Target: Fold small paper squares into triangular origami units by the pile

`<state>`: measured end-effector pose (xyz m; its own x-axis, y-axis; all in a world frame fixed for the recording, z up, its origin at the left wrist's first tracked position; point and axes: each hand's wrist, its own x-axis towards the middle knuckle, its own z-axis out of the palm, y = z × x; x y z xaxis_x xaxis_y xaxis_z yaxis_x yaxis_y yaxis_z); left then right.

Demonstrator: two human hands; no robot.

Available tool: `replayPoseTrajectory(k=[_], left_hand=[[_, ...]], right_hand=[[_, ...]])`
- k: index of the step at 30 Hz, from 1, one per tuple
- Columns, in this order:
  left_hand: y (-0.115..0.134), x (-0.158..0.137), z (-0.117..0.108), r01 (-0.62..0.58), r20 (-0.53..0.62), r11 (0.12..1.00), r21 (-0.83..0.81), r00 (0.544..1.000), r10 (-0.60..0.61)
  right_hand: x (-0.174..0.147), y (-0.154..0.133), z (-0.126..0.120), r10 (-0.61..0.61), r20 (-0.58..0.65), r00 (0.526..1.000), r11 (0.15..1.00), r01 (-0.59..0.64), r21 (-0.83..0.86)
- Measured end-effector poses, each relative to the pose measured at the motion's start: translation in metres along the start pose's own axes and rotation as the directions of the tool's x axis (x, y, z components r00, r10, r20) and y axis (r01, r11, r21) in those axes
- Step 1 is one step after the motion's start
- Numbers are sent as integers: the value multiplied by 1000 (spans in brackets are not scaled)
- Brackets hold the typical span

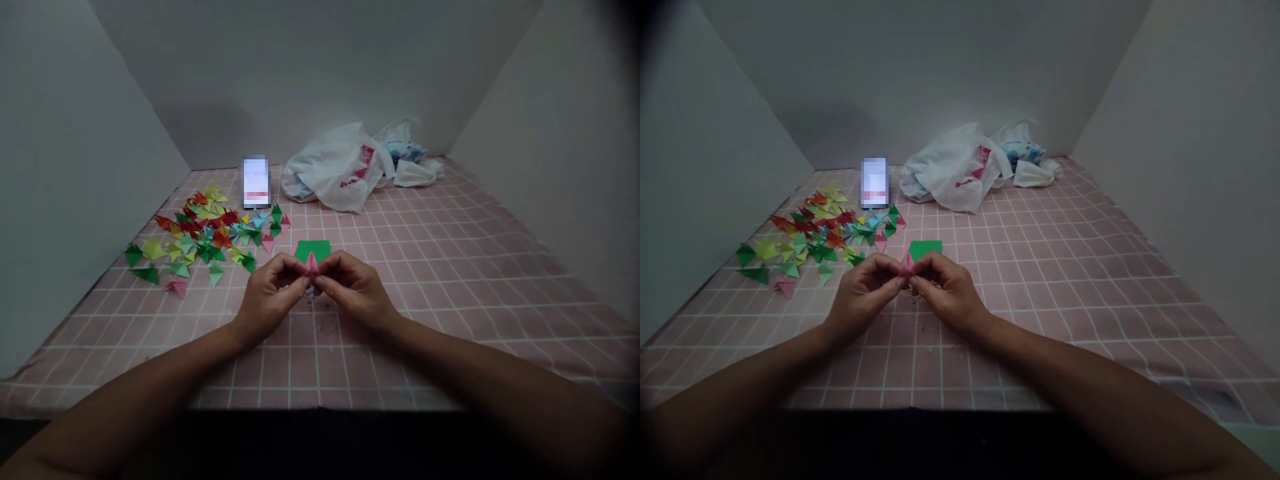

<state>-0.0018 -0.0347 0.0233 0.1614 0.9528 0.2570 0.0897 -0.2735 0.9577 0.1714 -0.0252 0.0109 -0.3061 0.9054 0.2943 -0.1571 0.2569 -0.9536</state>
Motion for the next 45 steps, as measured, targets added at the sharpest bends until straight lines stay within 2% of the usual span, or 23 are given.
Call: replayPoseTrajectory(k=[5, 8, 19, 26, 32, 38, 41, 43, 45], left_hand=[[4, -1, 1, 64, -15, 995, -82, 998, -66], [6, 0, 0, 64, -5, 989, -133, 998, -65], [1, 0, -2, 122, 37, 957, -263, 993, -117], [2, 0, -2, 109, 25, 948, -298, 994, -107], [-3, 0, -3, 140, 60, 897, -418, 990, -127], [-5, 1, -3, 167, 74, 887, -431, 986, -150], [-4, 2, -2, 159, 37, 910, -382, 987, -157], [-4, 2, -2, 150, 9, 928, -340, 988, -156], [-4, 3, -2, 143, -6, 936, -321, 988, -153]], right_hand=[[-3, -2, 3, -36, -33, 999, 999, 34, -40], [-4, -4, 4, -66, -40, 997, 998, 65, -22], [-4, -4, 5, -65, -61, 996, 997, 68, 47], [-3, -7, 2, -96, -20, 995, 995, 95, -22], [-4, -6, 0, -162, 1, 987, 984, 162, -77], [-2, -3, -1, -216, -11, 976, 957, 209, -201], [-2, -3, -2, -258, 31, 966, 928, 257, -268], [-2, -5, -1, -253, 62, 966, 929, 260, -263], [-3, -7, 0, -196, 52, 979, 960, 202, -196]])
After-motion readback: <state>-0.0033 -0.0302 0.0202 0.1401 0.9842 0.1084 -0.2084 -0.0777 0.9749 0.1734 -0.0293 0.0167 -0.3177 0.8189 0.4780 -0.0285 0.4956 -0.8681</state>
